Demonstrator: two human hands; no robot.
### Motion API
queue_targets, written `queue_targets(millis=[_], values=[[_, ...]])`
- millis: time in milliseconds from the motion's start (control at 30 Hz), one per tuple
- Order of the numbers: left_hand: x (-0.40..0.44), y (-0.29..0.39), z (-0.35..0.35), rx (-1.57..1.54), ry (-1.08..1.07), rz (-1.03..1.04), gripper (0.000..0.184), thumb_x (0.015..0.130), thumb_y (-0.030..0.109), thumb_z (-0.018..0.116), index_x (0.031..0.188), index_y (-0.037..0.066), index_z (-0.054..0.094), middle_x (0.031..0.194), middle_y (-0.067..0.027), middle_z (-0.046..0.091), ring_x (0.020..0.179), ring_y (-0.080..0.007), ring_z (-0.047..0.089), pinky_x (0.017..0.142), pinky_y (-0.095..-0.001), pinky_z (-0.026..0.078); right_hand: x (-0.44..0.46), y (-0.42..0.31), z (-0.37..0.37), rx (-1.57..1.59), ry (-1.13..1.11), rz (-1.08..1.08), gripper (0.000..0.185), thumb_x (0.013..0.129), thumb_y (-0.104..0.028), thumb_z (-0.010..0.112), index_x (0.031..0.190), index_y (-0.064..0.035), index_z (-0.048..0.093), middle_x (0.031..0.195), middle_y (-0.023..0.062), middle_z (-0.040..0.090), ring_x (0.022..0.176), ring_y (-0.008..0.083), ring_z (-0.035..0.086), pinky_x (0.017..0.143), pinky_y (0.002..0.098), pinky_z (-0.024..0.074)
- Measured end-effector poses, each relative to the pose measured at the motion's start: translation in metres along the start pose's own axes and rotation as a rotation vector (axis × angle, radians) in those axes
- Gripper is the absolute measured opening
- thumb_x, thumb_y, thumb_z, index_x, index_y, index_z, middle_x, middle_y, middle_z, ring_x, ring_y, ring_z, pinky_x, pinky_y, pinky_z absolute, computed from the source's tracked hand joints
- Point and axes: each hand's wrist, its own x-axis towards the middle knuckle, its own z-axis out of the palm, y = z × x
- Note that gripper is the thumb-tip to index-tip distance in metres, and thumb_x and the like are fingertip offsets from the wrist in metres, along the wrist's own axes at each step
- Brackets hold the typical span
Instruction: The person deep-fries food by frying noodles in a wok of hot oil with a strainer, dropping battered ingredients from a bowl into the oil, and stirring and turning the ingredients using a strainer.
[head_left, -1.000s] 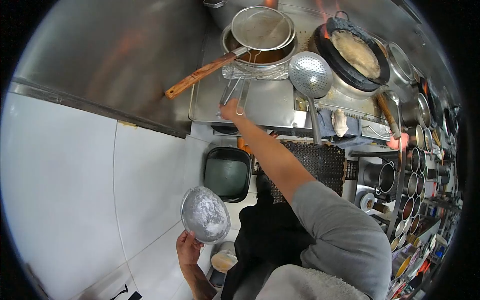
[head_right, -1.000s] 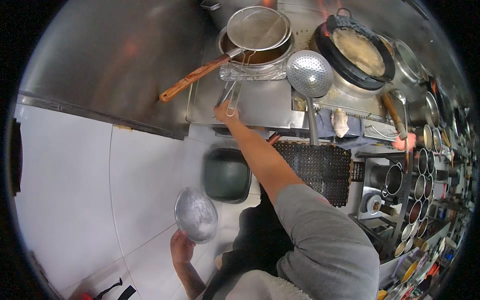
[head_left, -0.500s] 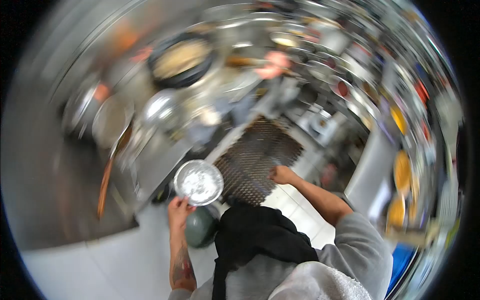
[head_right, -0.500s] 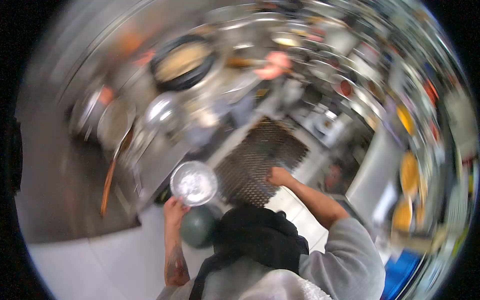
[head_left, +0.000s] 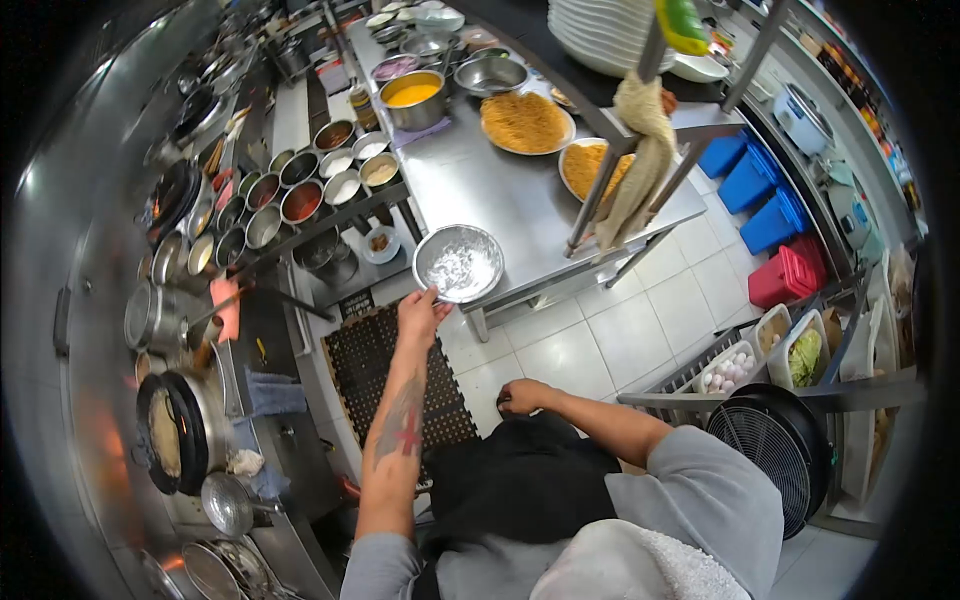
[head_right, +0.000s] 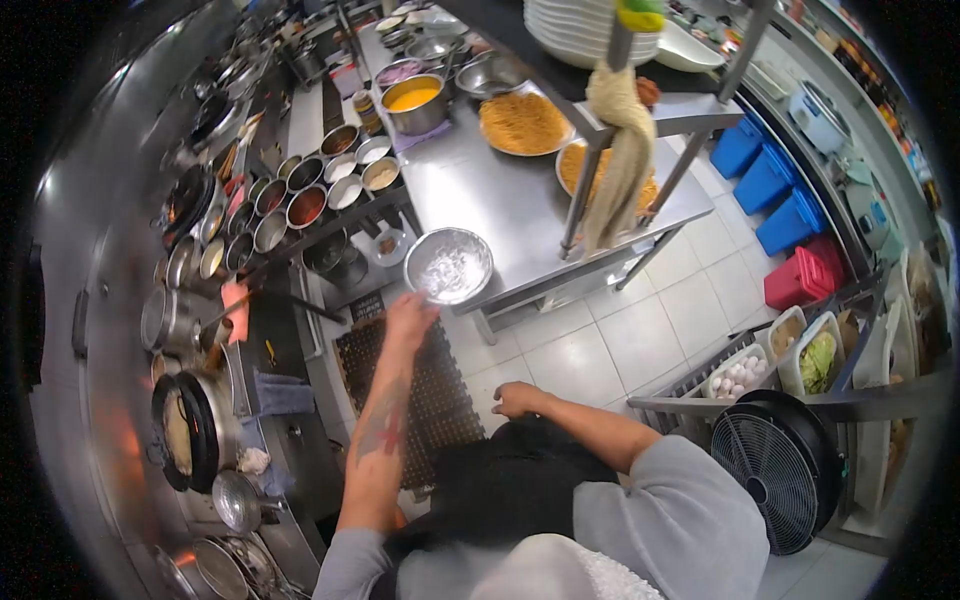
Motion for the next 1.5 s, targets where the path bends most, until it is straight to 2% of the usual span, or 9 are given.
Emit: queue_targets(millis=[133,333,467,700,933,1100,1267,1333,1500], values=[[-0.021,0.007,0.097,0.02,0.011,-0.126,0.043,0.081,0.024,0.068,0.106,-0.004,0.048,0.101,-0.0173,0.056,0.066,-0.0206,0.064,0.053,-0.0259,0.053,-0.038,0.034,-0.026,0.16,0.153,0.063,0.046,0.079,-0.037,0.06,0.11,-0.0024,0.06,0.1,0.0178,0.064,0.098,0.0319,0.059,0.086,0.0373,0.0453],[-0.076,0.034,0.259,0.388,-0.515,0.535,0.062,0.079,0.021,0.07,0.128,-0.003,0.039,0.121,-0.0164,0.051,0.061,-0.0124,0.06,0.055,-0.0221,0.048,-0.049,0.092,-0.071,0.31,0.553,0.277,0.043,0.081,-0.033,0.061,0.109,-0.0011,0.059,0.079,0.0116,0.068,0.067,0.0203,0.065,0.066,0.0335,0.0506],[-0.072,0.025,0.275,0.753,-0.445,0.696,0.03,0.082,0.026,0.064,0.094,-0.001,0.063,0.07,-0.0127,0.063,0.059,-0.0145,0.058,0.053,-0.0298,0.045,-0.034,0.062,-0.091,0.238,0.552,0.165,0.044,0.08,-0.035,0.061,0.109,-0.0021,0.06,0.089,0.0177,0.066,0.083,0.0317,0.063,0.078,0.0376,0.0486],[-0.11,-0.014,0.025,0.961,-0.082,0.564,0.019,0.081,0.022,0.062,0.082,0.003,0.064,0.071,-0.0122,0.062,0.058,-0.0234,0.058,0.056,-0.0332,0.045,0.026,0.001,-0.037,0.076,0.386,0.003,0.043,0.078,-0.034,0.063,0.107,-0.0021,0.062,0.091,0.0186,0.066,0.085,0.0321,0.063,0.08,0.0393,0.0477],[-0.347,-0.001,-0.344,0.934,1.211,0.558,0.019,0.084,0.023,0.055,0.085,0.006,0.064,0.078,-0.0143,0.063,0.073,-0.0329,0.06,0.068,-0.0418,0.048,0.056,-0.061,0.001,-0.009,-0.006,0.019,0.041,0.08,-0.026,0.064,0.11,0.0018,0.059,0.081,0.0148,0.068,0.061,0.0205,0.065,0.059,0.0331,0.0504],[-0.523,0.058,-0.4,1.479,2.164,0.132,0.031,0.085,0.031,0.056,0.096,0.002,0.062,0.097,-0.0188,0.058,0.09,-0.0341,0.055,0.077,-0.0446,0.043,0.126,-0.113,-0.001,-0.399,-0.175,-0.107,0.045,0.079,-0.035,0.063,0.109,-0.001,0.06,0.075,0.0164,0.067,0.072,0.024,0.066,0.074,0.0352,0.0487],[-0.582,-0.043,-0.558,0.804,1.778,-0.46,0.032,0.09,0.03,0.051,0.107,0.003,0.056,0.085,-0.0139,0.059,0.062,-0.0268,0.056,0.054,-0.0388,0.044,0.15,-0.199,-0.013,-0.561,-0.025,-0.316,0.042,0.078,-0.033,0.063,0.108,-0.0038,0.061,0.09,0.0189,0.066,0.09,0.0337,0.062,0.082,0.0383,0.0478],[-0.586,-0.06,-0.574,-0.805,1.023,0.586,0.023,0.094,0.021,0.045,0.109,0.006,0.051,0.071,-0.0049,0.052,0.046,-0.014,0.041,0.04,-0.0268,0.034,0.144,-0.215,-0.041,-0.616,0.003,-0.277,0.046,0.079,-0.032,0.062,0.115,-0.0044,0.057,0.098,0.0187,0.064,0.095,0.0331,0.061,0.085,0.0385,0.0469],[-0.532,-0.013,-0.502,-0.59,1.217,0.743,0.015,0.096,0.014,0.039,0.109,0.014,0.047,0.068,-0.002,0.045,0.043,-0.0083,0.033,0.035,-0.0212,0.024,0.137,-0.171,-0.132,-0.803,0.479,-0.367,0.054,0.068,-0.026,0.07,0.114,-0.0023,0.055,0.111,0.0134,0.052,0.111,0.0296,0.044,0.094,0.0424,0.0355]])
